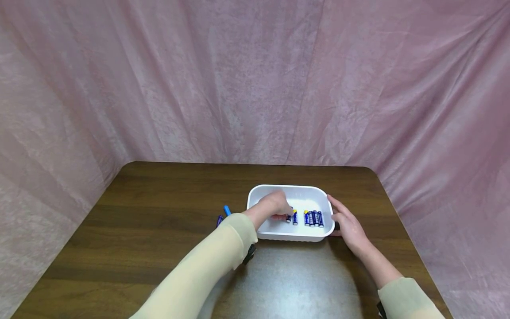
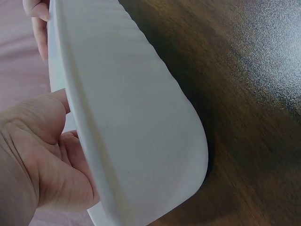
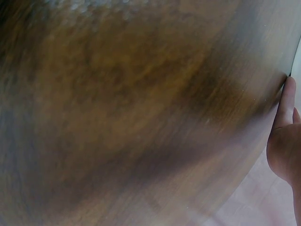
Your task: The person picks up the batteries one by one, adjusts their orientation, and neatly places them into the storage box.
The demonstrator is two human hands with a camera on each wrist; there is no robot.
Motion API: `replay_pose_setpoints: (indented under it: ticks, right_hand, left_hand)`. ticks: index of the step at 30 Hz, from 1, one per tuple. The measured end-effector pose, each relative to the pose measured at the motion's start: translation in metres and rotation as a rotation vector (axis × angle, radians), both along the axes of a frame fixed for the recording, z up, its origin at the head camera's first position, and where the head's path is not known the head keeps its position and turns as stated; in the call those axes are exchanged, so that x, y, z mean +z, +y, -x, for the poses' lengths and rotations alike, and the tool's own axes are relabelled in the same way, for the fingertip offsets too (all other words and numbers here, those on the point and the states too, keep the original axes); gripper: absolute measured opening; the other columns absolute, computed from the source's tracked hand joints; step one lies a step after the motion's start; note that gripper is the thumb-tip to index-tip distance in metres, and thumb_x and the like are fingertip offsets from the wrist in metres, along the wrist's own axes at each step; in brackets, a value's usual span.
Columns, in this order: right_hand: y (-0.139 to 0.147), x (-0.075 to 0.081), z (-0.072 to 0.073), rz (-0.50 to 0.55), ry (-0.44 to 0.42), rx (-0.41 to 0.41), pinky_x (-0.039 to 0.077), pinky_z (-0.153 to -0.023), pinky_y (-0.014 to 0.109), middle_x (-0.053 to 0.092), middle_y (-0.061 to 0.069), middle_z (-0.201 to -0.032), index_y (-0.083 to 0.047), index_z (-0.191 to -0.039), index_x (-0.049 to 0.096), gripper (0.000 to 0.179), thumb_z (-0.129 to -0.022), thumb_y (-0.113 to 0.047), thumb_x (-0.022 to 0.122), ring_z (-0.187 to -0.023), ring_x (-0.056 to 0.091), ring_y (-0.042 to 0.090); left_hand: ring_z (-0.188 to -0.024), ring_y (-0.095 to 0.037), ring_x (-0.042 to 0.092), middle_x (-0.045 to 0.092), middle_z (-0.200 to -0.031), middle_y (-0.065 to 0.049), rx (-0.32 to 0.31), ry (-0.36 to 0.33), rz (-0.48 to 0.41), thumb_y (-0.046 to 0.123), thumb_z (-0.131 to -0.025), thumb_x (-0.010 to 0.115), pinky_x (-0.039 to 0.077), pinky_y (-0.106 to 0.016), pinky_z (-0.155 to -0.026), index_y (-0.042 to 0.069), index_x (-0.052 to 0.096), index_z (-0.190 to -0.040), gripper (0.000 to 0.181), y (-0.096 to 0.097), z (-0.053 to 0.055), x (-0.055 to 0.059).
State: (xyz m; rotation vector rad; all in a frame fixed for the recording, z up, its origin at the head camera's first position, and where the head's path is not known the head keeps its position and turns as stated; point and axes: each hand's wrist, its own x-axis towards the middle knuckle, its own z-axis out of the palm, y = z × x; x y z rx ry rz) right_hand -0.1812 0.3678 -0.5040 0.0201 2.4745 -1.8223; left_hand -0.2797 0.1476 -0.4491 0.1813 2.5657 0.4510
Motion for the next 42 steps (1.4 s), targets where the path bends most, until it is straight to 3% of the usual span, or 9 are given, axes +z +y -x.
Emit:
replay_pose_setpoints:
  ticks: [7, 14, 25, 32, 37, 42]
  right_hand:
    - [-0.0005, 0.0007, 0.0009, 0.002, 0.006, 0.0, 0.058, -0.08, 0.04, 0.034, 0.029, -0.156, -0.016, -0.164, 0.025, 0.061, -0.104, -0.01, 0.037, -0.116, 0.056, 0.027]
    - [-0.0007, 0.0005, 0.0009, 0.004, 0.009, 0.002, 0.059, -0.08, 0.039, 0.034, 0.029, -0.157, -0.016, -0.163, 0.025, 0.06, -0.105, -0.01, 0.036, -0.116, 0.056, 0.026]
    - [-0.0006, -0.0002, 0.001, 0.004, 0.015, 0.004, 0.059, -0.079, 0.039, 0.03, 0.026, -0.16, -0.015, -0.163, 0.026, 0.06, -0.105, -0.01, 0.036, -0.118, 0.056, 0.025]
    - [0.0001, -0.0001, 0.0004, 0.012, 0.014, 0.006, 0.059, -0.079, 0.039, 0.029, 0.025, -0.161, -0.016, -0.164, 0.025, 0.06, -0.105, -0.01, 0.035, -0.12, 0.054, 0.025]
    - [0.0004, -0.0002, -0.0002, 0.015, 0.007, 0.007, 0.059, -0.08, 0.04, 0.027, 0.024, -0.163, -0.018, -0.164, 0.025, 0.06, -0.106, -0.011, 0.035, -0.126, 0.05, 0.034]
    - [0.0001, -0.0002, -0.0008, 0.02, 0.002, 0.006, 0.059, -0.08, 0.04, 0.028, 0.026, -0.162, -0.018, -0.164, 0.024, 0.06, -0.106, -0.011, 0.035, -0.124, 0.051, 0.034]
  left_hand:
    - [-0.049, -0.013, 0.052, 0.075, -0.074, -0.002, 0.002, -0.029, -0.075, 0.032, -0.092, 0.077, 0.037, -0.024, -0.046, 0.008, 0.077, -0.082, 0.027, -0.0015, 0.0006, -0.0011]
    - [-0.046, -0.013, 0.05, 0.076, -0.078, -0.002, -0.01, -0.051, -0.094, 0.03, -0.093, 0.076, 0.037, -0.023, -0.042, 0.007, 0.074, -0.087, 0.024, -0.002, 0.0005, 0.0004]
    - [-0.045, -0.011, 0.049, 0.075, -0.073, -0.006, 0.042, -0.144, -0.235, 0.014, -0.095, 0.072, 0.042, -0.022, -0.047, -0.001, 0.07, -0.083, 0.02, -0.0031, -0.0009, 0.0033]
    - [-0.044, -0.011, 0.05, 0.07, -0.065, -0.004, 0.038, -0.139, -0.19, 0.017, -0.096, 0.072, 0.042, -0.022, -0.045, 0.001, 0.069, -0.081, 0.021, -0.0033, 0.0023, 0.0033]
    - [-0.047, -0.012, 0.051, 0.072, -0.07, -0.004, -0.01, -0.096, -0.11, 0.02, -0.095, 0.073, 0.04, -0.022, -0.045, 0.003, 0.072, -0.084, 0.02, -0.0044, 0.0044, 0.0024]
    - [-0.048, -0.013, 0.052, 0.071, -0.071, -0.003, -0.074, -0.054, -0.036, 0.028, -0.094, 0.074, 0.039, -0.023, -0.043, 0.007, 0.071, -0.087, 0.022, -0.0044, 0.0048, 0.0064]
